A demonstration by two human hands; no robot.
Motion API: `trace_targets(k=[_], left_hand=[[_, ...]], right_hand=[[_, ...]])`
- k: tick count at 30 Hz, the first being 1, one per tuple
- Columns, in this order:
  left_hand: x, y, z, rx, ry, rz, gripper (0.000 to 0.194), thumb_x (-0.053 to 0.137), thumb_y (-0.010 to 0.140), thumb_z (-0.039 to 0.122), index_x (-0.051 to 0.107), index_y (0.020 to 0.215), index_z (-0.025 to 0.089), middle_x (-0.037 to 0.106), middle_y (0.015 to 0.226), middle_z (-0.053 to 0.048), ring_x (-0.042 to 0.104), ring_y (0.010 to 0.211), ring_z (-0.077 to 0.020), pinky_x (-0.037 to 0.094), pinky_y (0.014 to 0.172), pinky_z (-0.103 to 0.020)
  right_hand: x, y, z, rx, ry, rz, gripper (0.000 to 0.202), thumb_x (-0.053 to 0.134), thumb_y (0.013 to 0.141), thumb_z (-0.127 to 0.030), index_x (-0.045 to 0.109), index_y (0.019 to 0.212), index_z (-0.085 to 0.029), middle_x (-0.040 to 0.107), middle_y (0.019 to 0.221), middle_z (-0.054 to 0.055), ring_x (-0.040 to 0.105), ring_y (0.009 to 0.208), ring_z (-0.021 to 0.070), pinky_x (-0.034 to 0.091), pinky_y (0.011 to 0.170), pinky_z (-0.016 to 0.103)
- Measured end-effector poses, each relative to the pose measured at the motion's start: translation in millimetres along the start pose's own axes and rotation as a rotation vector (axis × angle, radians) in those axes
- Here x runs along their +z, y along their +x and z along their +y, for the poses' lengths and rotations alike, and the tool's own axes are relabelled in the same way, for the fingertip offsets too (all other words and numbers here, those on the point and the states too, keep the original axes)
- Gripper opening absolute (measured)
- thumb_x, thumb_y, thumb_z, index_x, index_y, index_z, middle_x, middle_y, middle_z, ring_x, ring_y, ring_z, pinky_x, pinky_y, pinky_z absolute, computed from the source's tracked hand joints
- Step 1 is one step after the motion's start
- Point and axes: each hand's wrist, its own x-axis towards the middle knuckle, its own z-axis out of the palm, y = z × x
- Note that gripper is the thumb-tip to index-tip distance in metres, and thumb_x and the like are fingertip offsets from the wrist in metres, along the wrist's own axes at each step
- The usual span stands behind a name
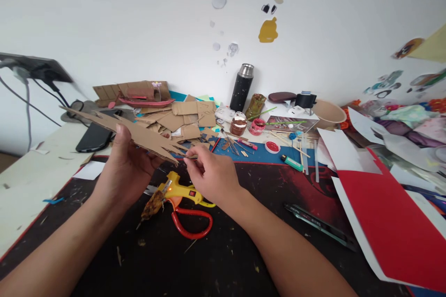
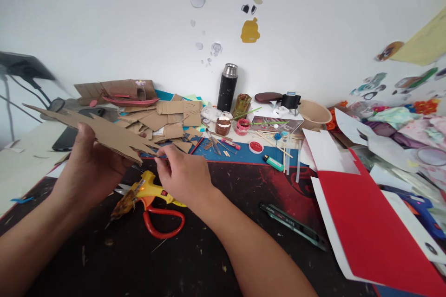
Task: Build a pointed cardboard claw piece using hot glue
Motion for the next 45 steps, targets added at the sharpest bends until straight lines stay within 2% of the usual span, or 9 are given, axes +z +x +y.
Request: trace_targets(k=[4,7,14,18,21,24,29,36,45], left_hand=[[-7.0,3,-3,0.003,0.008,-0.020,0.058,0.088,0.088,0.070,0.085,0.123,0.024,0.091,0.111,-0.006,0.087,0.086,-0.0248,0.075,0.066,-0.030],[-9.6,4,-3,0.004,0.000,-0.043,0.066,0.096,0.079,0.070,0.085,0.125,0.025,0.091,0.116,-0.006,0.087,0.088,-0.0247,0.074,0.068,-0.029],[-8.8,3,0,-0.031,-0.007,-0.062,0.080,0.102,0.069,0.068,0.082,0.131,0.022,0.092,0.112,-0.004,0.088,0.090,-0.0258,0.075,0.068,-0.032],[-9.5,3,-1,-0.015,-0.011,-0.068,0.081,0.101,0.073,0.067,0.081,0.136,0.021,0.092,0.118,-0.005,0.088,0.094,-0.0266,0.076,0.072,-0.033],[-10.6,3,-2,-0.009,-0.028,-0.083,0.071,0.098,0.080,0.065,0.082,0.135,0.023,0.091,0.121,-0.003,0.088,0.095,-0.0249,0.075,0.070,-0.030],[-10.3,4,-2,-0.003,-0.037,-0.072,0.059,0.088,0.093,0.063,0.082,0.136,0.022,0.091,0.121,-0.004,0.088,0.096,-0.0238,0.075,0.073,-0.030],[-4.0,3,2,-0.010,-0.058,0.000,0.046,0.068,0.109,0.058,0.083,0.131,0.020,0.092,0.115,-0.005,0.088,0.091,-0.0228,0.074,0.068,-0.028],[5.2,5,12,-0.013,-0.067,0.131,0.061,0.032,0.121,0.053,0.085,0.121,0.022,0.092,0.097,-0.008,0.087,0.076,-0.0217,0.073,0.064,-0.029],[2.4,8,14,-0.013,-0.076,0.172,0.058,0.038,0.120,0.054,0.085,0.111,0.022,0.091,0.091,-0.008,0.087,0.075,-0.0212,0.071,0.059,-0.026]], right_hand=[[0,0,0,-0.007,-0.010,0.009,0.024,0.059,0.114,-0.039,0.073,0.127,-0.024,0.080,0.081,0.003,0.071,0.071,0.0197,0.040,0.070,0.032],[1,1,2,-0.029,-0.017,0.031,0.023,0.060,0.113,-0.038,0.074,0.125,-0.024,0.079,0.078,0.002,0.071,0.070,0.0191,0.038,0.068,0.031],[9,-1,9,-0.123,-0.026,0.154,0.021,0.061,0.111,-0.035,0.075,0.120,-0.023,0.076,0.072,0.000,0.067,0.063,0.0169,0.037,0.064,0.030],[10,-1,10,-0.129,-0.026,0.164,0.020,0.061,0.111,-0.034,0.075,0.118,-0.023,0.075,0.070,-0.001,0.065,0.061,0.0163,0.035,0.062,0.030],[10,0,10,-0.124,-0.024,0.155,0.020,0.060,0.112,-0.034,0.075,0.118,-0.023,0.075,0.070,-0.001,0.066,0.061,0.0163,0.036,0.062,0.030],[9,0,9,-0.122,-0.024,0.148,0.019,0.060,0.112,-0.034,0.075,0.117,-0.023,0.077,0.071,-0.001,0.068,0.062,0.0167,0.036,0.063,0.030],[9,-1,9,-0.118,-0.002,0.154,0.020,0.060,0.112,-0.035,0.075,0.119,-0.024,0.079,0.074,0.000,0.070,0.065,0.0175,0.037,0.064,0.031],[11,-2,10,-0.112,0.083,0.194,0.019,0.060,0.110,-0.036,0.074,0.116,-0.024,0.078,0.074,0.000,0.068,0.064,0.0172,0.039,0.065,0.030],[-2,4,14,0.032,0.523,0.275,0.021,0.059,0.107,-0.040,0.068,0.098,-0.024,0.061,0.064,-0.005,0.057,0.057,0.0151,0.038,0.060,0.028]])
